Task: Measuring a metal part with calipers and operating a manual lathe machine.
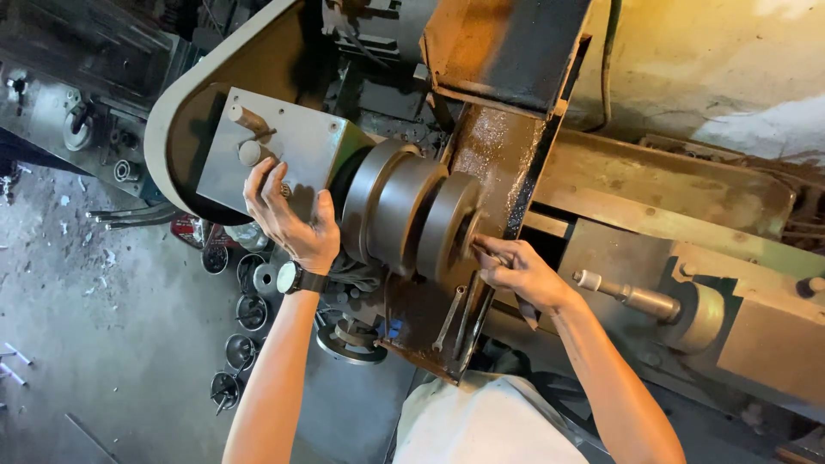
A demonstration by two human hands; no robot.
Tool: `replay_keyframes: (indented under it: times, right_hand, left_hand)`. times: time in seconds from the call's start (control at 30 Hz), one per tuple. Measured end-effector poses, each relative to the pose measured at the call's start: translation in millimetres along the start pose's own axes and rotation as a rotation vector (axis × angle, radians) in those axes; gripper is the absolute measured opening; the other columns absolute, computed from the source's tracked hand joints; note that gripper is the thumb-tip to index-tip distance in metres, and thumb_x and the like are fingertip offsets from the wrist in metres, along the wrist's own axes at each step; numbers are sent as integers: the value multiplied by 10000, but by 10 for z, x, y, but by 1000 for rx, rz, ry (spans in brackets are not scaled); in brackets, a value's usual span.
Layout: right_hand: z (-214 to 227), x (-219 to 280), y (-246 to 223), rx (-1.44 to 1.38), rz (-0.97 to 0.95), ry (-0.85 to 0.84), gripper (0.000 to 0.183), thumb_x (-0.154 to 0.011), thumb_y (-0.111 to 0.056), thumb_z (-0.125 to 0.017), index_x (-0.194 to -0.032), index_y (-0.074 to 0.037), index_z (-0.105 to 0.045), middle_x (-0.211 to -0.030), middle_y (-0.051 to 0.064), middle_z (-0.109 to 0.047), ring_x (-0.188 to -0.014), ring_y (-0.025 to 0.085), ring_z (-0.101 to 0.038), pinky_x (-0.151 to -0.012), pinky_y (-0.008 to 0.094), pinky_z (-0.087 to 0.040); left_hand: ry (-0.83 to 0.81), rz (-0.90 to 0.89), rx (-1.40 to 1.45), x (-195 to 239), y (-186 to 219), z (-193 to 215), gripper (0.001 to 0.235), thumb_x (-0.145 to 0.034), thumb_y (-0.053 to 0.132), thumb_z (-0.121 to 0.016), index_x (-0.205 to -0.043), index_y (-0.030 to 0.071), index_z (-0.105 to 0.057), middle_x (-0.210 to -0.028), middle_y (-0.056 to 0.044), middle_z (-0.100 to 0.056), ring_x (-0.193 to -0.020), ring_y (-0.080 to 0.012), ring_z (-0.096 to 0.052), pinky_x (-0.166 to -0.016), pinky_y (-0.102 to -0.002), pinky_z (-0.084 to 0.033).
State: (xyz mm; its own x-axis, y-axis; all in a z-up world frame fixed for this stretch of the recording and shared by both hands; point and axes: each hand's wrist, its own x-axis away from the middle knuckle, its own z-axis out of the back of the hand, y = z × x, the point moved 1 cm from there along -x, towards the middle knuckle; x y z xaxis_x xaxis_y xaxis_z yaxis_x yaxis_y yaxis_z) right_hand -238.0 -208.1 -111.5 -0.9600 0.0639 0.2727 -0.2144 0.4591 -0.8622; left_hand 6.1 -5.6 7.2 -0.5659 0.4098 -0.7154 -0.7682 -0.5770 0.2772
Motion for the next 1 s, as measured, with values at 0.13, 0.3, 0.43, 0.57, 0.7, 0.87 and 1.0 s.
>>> replay_keyframes:
  times: [0.13, 0.3, 0.43, 0.57, 0.7, 0.87, 1.0]
  right_hand:
    - [39, 2, 127, 15, -23, -2, 576, -853, -70, -627, -1423, -3, -577, -786, -84, -412, -685, 38, -377, -627, 200, -354]
    - [-197, 212, 22, 231, -4, 166, 557, -875, -91, -658, -1428, -79, -596, -760, -75, -471, -660, 20, -420, -583, 205, -385]
    - [-282, 434, 412, -5, 72, 353, 547, -906, -123, -642, -1444, -106, -545, -715, -55, -508, -581, 41, -463, -519, 202, -416]
    - [-157, 594, 603, -536, -10, 501, 422, -996, -184, -575, -1376, -5, -616, -644, -28, -489, -530, 64, -420, -458, 207, -319]
    - [-137, 631, 472, -834, 30, 311, 339, -1027, -188, -550, -1288, 22, -603, -579, -28, -422, -482, 64, -357, -445, 213, -283]
    - [-162, 583, 447, -844, 22, 238, 273, -1009, -176, -564, -1215, -6, -622, -560, -29, -430, -454, 51, -353, -432, 206, -285]
    - [-150, 525, 533, -776, -18, 325, 196, -1001, -147, -599, -1160, -34, -592, -639, -40, -470, -524, 46, -422, -445, 199, -307]
  left_hand:
    - [-1, 12, 24, 2, -2, 22, 550, -1041, 483, -623, -1346, 32, -552, -1434, -177, -526, -1352, -400, -508, -1166, -550, -391]
    - [-29, -8, -5, 23, -42, 31, 486, -1042, 368, -656, -1362, 22, -541, -1467, -187, -488, -1372, -418, -472, -1176, -559, -387]
    - [-46, 36, 34, 35, -47, 10, 442, -1014, 268, -663, -1360, 21, -540, -1476, -194, -479, -1372, -415, -466, -1162, -545, -414]
    - [-30, 42, 2, 52, -52, 0, 388, -1018, 181, -673, -1350, 15, -562, -1461, -177, -498, -1363, -398, -502, -1087, -497, -472]
    - [-12, -1, -43, 68, -98, -4, 367, -1040, 177, -685, -1342, -1, -573, -1466, -174, -499, -1367, -405, -517, -1092, -507, -469]
    - [-23, 2, -32, 58, -89, -3, 374, -1029, 179, -682, -1331, -10, -569, -1458, -182, -498, -1363, -408, -511, -1123, -539, -464]
    - [-29, 7, -30, 55, -78, -8, 375, -1021, 175, -680, -1328, -11, -567, -1458, -181, -497, -1367, -405, -502, -1130, -545, -452]
